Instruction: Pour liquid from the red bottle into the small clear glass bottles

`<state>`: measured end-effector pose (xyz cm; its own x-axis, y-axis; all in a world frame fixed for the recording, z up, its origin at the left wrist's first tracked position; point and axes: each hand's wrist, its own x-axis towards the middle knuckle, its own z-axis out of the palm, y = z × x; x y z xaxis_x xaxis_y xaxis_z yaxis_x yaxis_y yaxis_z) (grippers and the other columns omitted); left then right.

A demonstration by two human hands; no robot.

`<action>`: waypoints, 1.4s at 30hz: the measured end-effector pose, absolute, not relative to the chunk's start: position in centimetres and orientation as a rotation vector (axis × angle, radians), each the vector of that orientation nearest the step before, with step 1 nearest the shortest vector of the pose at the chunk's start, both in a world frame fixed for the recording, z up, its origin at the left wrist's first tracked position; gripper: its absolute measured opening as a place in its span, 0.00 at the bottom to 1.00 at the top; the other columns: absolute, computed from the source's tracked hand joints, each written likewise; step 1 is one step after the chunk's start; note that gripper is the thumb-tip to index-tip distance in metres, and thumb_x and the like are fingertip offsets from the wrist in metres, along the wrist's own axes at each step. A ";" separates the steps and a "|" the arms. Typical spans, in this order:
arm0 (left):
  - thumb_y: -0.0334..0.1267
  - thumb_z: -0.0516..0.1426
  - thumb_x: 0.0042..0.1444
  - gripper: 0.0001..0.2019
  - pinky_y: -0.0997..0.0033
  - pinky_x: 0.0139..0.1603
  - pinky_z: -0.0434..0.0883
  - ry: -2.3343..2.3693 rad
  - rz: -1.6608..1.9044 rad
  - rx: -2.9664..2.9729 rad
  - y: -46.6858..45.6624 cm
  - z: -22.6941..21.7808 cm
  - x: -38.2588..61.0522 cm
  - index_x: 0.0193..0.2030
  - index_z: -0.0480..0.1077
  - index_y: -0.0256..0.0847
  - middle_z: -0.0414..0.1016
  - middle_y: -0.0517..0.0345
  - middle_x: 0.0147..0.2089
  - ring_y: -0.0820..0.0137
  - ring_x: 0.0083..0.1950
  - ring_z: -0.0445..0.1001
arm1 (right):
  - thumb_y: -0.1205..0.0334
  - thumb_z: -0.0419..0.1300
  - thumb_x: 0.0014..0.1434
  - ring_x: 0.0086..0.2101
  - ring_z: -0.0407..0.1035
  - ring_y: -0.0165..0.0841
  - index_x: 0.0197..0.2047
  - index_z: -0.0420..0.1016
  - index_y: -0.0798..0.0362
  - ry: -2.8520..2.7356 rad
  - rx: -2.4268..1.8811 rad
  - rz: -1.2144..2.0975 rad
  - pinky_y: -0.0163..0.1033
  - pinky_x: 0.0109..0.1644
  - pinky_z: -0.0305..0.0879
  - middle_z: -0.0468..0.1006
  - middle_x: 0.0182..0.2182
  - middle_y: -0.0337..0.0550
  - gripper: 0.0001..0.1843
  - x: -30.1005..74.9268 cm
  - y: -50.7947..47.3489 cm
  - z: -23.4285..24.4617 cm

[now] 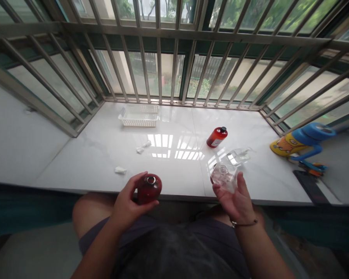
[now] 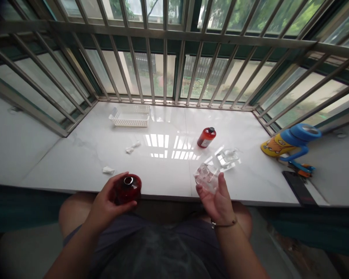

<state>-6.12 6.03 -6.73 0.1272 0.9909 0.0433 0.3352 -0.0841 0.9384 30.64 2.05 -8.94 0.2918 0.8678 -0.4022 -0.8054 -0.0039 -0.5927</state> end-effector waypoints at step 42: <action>0.46 0.81 0.42 0.45 0.50 0.66 0.80 1.038 0.878 1.535 6.5 -0.8 1.5 0.67 0.72 0.50 0.83 0.49 0.62 0.50 0.61 0.83 | 0.34 0.75 0.60 0.53 0.80 0.49 0.64 0.74 0.40 -1.065 -1.049 0.989 0.52 0.52 0.82 0.83 0.57 0.49 0.36 26.5 6.3 2.9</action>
